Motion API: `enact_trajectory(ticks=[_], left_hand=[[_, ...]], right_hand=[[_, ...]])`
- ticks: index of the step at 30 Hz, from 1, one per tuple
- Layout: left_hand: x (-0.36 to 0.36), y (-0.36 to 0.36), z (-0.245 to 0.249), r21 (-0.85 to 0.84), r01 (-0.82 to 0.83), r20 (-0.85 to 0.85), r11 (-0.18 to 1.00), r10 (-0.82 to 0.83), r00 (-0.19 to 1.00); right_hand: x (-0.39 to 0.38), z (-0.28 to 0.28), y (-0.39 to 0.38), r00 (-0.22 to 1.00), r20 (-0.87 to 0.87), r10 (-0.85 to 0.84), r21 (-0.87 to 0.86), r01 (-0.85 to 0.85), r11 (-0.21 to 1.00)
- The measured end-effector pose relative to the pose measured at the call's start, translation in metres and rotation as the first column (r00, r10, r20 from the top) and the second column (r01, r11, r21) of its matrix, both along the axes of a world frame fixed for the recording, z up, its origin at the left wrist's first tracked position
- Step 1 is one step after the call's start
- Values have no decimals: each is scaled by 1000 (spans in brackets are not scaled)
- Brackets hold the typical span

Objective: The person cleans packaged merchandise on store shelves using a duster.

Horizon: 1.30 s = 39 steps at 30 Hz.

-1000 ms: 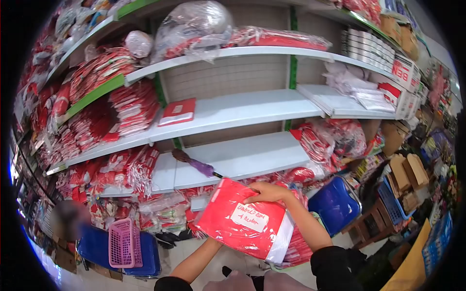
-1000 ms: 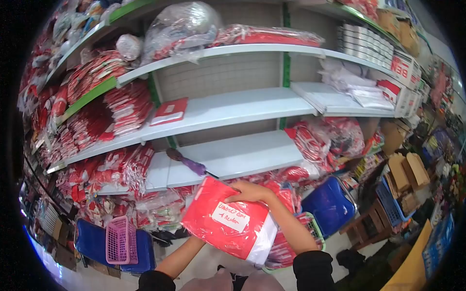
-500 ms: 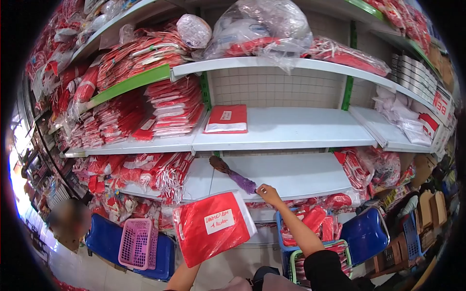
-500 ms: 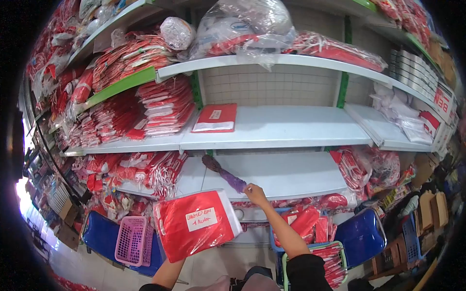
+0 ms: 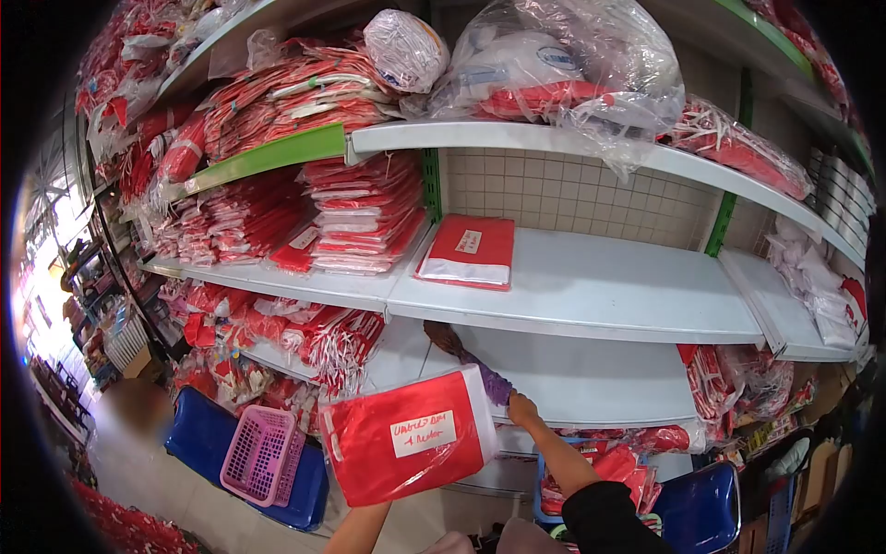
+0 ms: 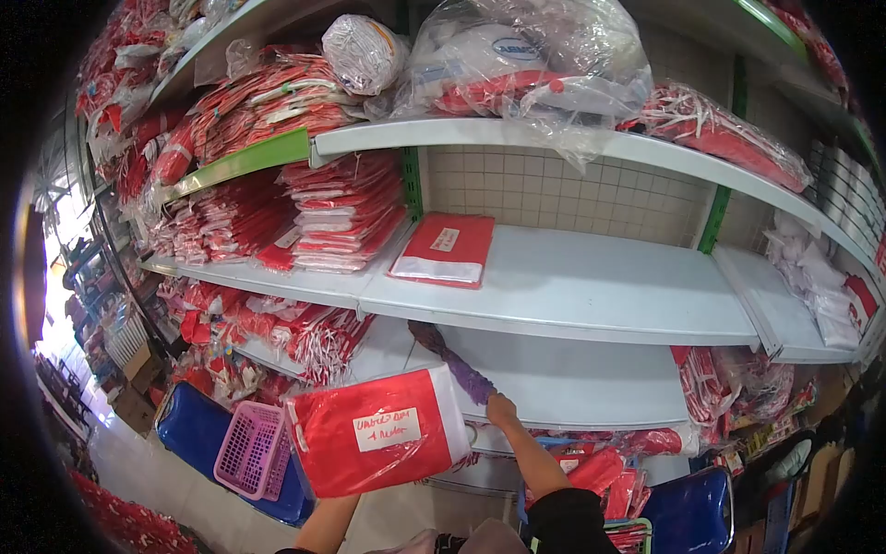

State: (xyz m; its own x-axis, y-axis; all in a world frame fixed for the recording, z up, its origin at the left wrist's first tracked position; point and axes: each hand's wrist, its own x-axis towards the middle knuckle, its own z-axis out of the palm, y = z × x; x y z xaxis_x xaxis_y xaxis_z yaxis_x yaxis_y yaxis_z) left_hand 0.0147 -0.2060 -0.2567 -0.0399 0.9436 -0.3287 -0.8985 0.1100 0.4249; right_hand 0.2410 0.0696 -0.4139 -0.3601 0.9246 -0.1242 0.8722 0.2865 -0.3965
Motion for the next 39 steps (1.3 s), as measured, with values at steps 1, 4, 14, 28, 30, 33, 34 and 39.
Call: enact_trajectory(ticks=[1,4,14,28,30,33,34,39], left_hand=[[1,6,4,11,-2,-1,1000,2,1000],[-2,10,10,26,-19,4,999,19,1000],[-29,5,27,92,-59,-2,994,59,998],[-64,-57,14,111,-148,11,983,148,989],[-64,-60,14,115,-152,13,982,152,988],[-61,-60,15,117,-150,19,982,149,989],[-60,-59,15,118,-149,17,982,148,989],[-52,-50,24,135,-142,20,981,141,990]], right_hand=[[-4,11,-7,997,-38,-70,13,71,997],[-3,42,-29,967,-151,-206,-22,205,978],[29,81,-144,631,-612,-477,-607,12,795],[15,124,-280,934,-347,85,91,-57,994],[19,132,-287,927,-347,139,149,-92,984],[27,141,-296,923,-345,171,221,-97,970],[26,149,-296,926,-359,112,177,-51,983],[21,173,-312,898,-253,359,319,-272,908]])
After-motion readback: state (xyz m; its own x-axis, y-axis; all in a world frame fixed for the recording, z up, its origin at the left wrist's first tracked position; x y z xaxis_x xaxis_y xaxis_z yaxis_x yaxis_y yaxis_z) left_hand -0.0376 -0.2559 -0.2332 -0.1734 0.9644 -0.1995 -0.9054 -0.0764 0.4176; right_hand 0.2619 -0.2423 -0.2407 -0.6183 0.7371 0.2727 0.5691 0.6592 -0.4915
